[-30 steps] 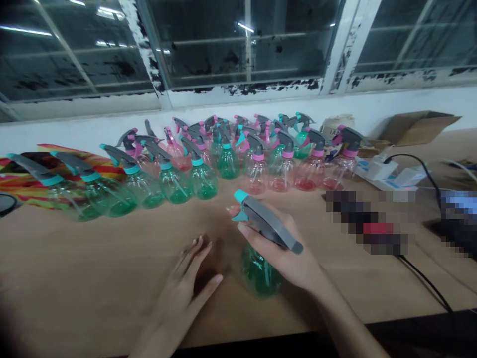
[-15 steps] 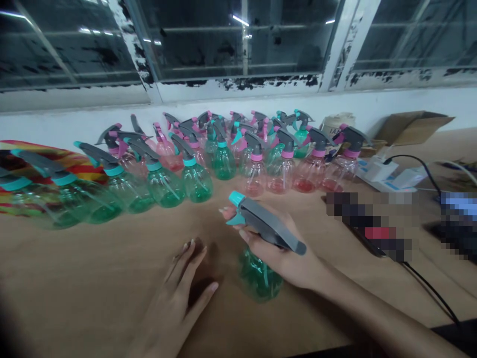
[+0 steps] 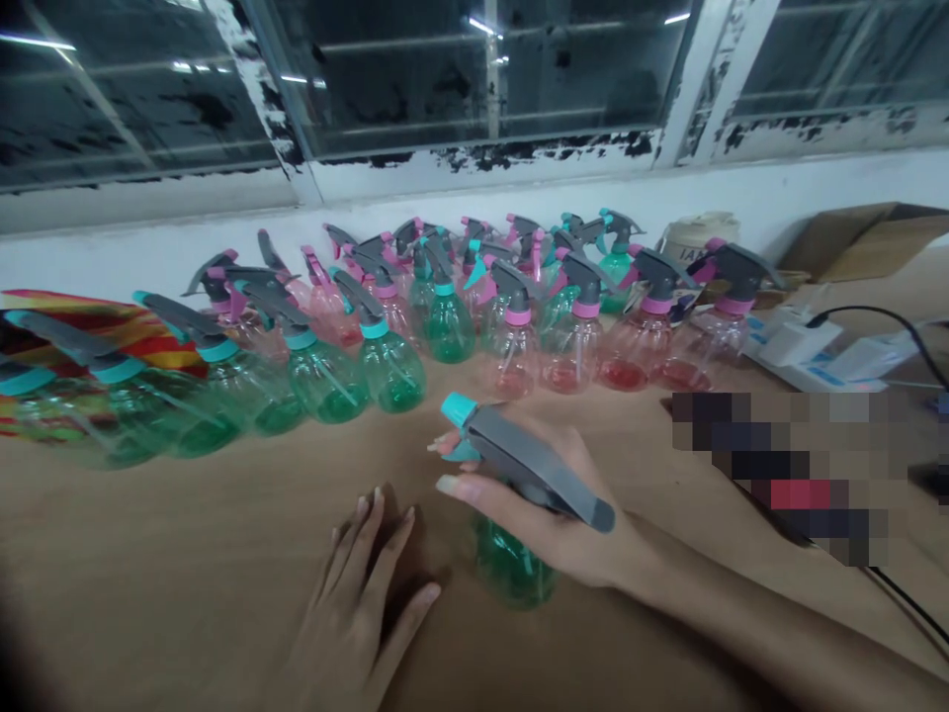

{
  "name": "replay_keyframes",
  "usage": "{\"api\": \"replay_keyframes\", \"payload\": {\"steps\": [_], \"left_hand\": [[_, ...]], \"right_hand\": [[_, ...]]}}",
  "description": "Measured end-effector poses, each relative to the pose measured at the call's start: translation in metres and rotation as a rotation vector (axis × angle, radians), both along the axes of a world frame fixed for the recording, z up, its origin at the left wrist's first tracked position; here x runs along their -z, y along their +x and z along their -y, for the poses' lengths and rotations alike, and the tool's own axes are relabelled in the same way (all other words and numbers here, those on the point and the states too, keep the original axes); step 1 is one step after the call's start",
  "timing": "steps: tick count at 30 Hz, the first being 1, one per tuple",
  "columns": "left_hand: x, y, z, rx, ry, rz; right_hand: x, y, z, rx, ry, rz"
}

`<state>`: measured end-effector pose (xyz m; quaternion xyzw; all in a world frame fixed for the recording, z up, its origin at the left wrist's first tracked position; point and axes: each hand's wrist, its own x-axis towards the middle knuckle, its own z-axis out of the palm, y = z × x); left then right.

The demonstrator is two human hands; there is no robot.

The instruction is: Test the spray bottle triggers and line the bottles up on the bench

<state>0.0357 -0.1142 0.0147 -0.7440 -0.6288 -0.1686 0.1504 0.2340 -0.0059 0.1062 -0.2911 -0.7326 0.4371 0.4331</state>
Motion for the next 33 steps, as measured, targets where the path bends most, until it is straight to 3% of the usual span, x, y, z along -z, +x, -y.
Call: {"api": "replay_keyframes", "payload": {"steps": [11,21,33], "left_hand": [[0.005,0.003,-0.001,-0.002,-0.017,-0.029],[0.003,0.001,0.0,0.015,-0.036,0.003],[-0.002,-0.017,0.002,0.073,-0.07,0.045]], "right_hand": [[0.001,0.002,0.001,0.115,0.121,0.135],[0.008,0.007,0.001,0.069,-0.021,0.101],[-0.004,0.013,0.019,0.182,-0.125,0.107]]}}
